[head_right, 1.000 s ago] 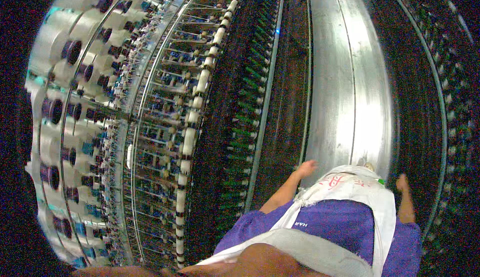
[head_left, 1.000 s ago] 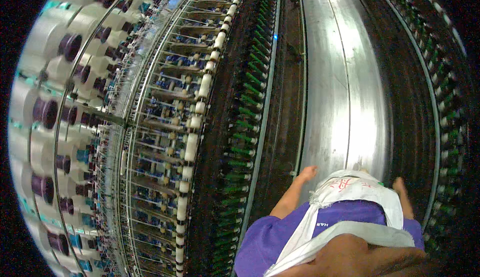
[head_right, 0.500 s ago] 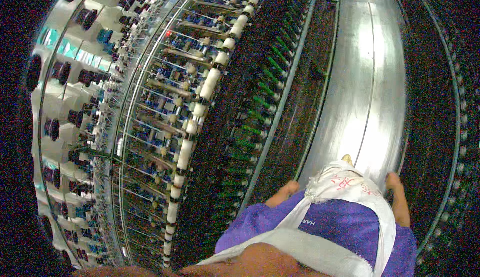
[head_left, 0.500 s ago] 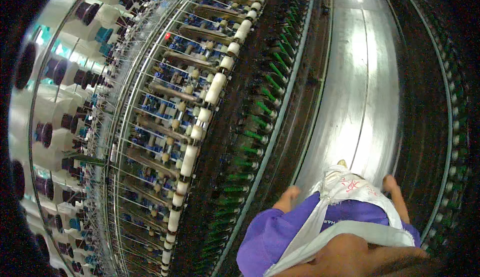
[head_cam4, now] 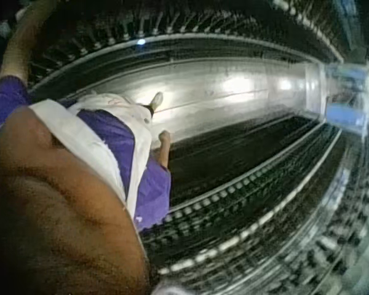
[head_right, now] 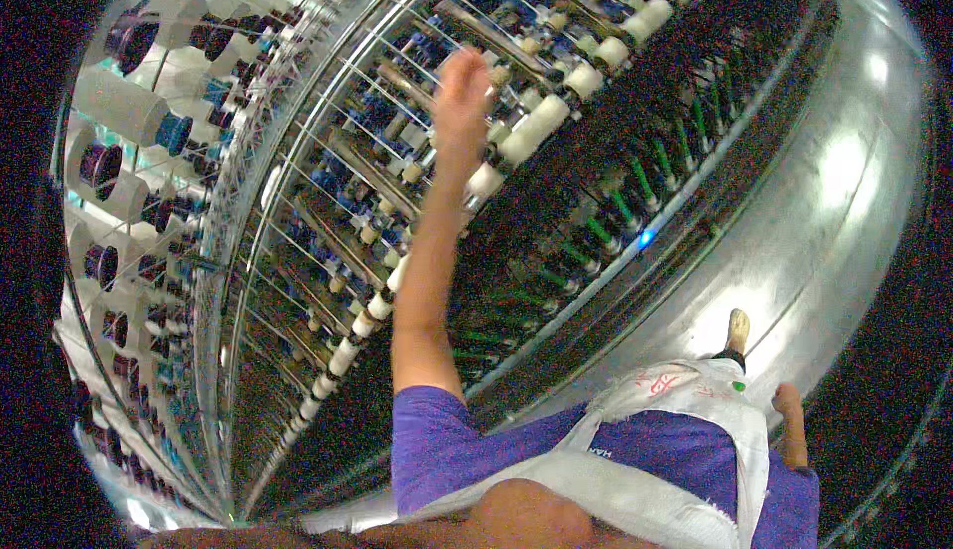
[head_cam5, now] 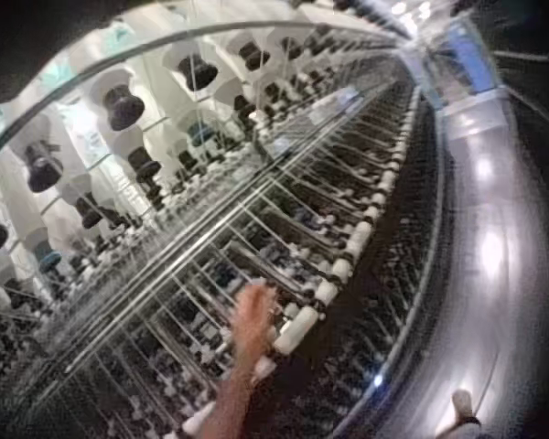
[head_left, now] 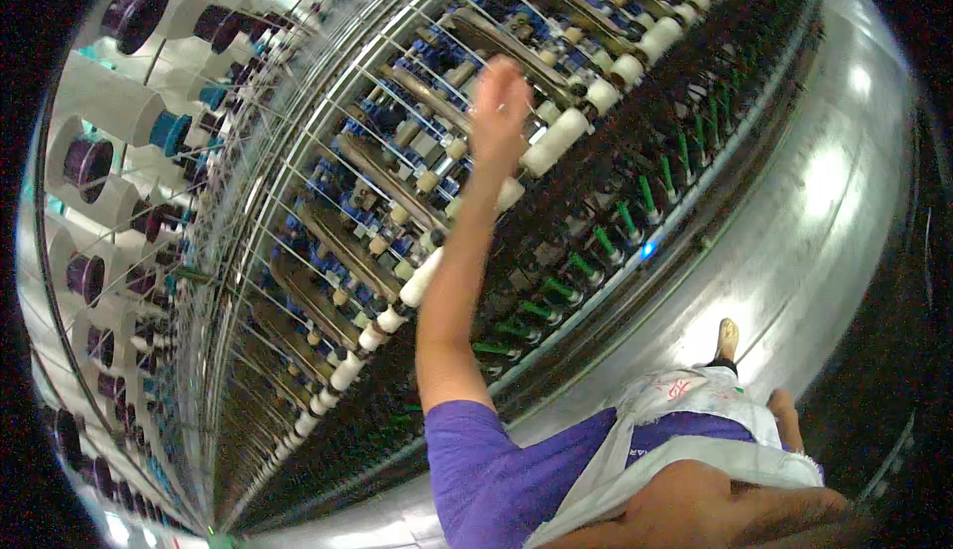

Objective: The person threads white yarn through multiple spinning machine stations, using a green-handled tool to guide the thread and hands to secure it. They move between machines, adjust components, and continue threading along the rows.

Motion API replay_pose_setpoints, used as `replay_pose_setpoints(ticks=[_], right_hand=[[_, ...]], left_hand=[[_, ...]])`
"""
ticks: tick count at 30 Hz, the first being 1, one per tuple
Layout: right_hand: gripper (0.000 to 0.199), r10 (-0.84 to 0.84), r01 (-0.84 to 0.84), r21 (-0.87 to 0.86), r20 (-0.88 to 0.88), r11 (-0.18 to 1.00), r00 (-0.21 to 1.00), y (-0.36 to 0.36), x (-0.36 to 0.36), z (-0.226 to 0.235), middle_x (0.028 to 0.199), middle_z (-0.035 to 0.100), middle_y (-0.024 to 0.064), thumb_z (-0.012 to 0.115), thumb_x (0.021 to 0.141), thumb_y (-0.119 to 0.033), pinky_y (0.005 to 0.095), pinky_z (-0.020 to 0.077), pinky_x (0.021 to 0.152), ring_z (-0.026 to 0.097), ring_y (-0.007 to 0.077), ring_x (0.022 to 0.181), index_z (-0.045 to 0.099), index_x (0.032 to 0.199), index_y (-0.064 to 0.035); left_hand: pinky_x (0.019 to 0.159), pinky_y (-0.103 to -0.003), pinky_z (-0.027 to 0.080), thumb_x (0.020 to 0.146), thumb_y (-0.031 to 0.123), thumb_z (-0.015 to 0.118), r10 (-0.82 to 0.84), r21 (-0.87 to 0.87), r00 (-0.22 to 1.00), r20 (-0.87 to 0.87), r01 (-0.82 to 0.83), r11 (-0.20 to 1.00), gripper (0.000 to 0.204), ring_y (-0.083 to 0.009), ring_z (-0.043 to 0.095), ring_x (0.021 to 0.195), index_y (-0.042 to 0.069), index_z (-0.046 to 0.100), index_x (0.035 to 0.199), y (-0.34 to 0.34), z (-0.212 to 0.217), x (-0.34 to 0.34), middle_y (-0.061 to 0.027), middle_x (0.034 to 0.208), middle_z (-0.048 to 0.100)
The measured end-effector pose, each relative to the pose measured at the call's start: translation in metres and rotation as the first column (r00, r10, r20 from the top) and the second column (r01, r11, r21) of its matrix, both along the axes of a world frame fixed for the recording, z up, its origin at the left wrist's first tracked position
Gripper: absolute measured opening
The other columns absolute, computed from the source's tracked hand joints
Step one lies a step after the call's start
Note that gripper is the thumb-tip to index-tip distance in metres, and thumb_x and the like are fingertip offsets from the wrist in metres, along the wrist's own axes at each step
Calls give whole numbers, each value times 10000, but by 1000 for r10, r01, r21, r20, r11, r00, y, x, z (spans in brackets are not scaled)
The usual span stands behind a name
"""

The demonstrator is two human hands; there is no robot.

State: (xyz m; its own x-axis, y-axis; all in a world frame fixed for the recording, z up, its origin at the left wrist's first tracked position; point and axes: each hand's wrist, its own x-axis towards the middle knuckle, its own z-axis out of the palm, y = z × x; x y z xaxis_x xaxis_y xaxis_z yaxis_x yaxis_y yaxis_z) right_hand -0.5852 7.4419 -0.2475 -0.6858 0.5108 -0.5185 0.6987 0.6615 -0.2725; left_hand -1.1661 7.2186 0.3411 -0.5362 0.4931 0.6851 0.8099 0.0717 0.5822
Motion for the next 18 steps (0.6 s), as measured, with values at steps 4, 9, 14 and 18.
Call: replay_pose_setpoints(ticks=[4,9,14,18], right_hand=[[163,114,-119,-20,-165,993,980,144,-195,75,827,597,238,553,731,-109,434,454,673,580,380,791,583,842,7],[216,312,-289,169,-756,942,575,215,-425,271,947,572,215,532,794,-75,408,436,717,546,371,853,572,990,7],[225,403,-368,386,-915,846,-35,171,-523,470,933,579,144,556,795,-24,385,435,784,547,324,871,561,1020,-19],[272,558,-278,622,-781,732,-280,118,-560,552,937,566,106,586,757,-47,390,416,779,531,286,888,554,1028,-47]], left_hand=[[821,-354,437,813,80,491,576,-37,798,177,-580,814,365,-287,554,956,-19,494,1164,28,28,-127,-176,1084,558],[704,-451,438,695,12,480,701,-225,705,-112,-705,673,307,-404,566,828,-30,580,982,37,6,-214,-263,898,590],[726,-471,447,682,46,501,704,-237,671,-232,-741,628,161,-428,569,794,-10,621,773,38,-7,-220,-241,818,604],[724,-419,484,692,86,550,651,-484,598,-468,-789,378,140,-378,603,799,20,643,773,40,-4,-212,-201,838,629]])
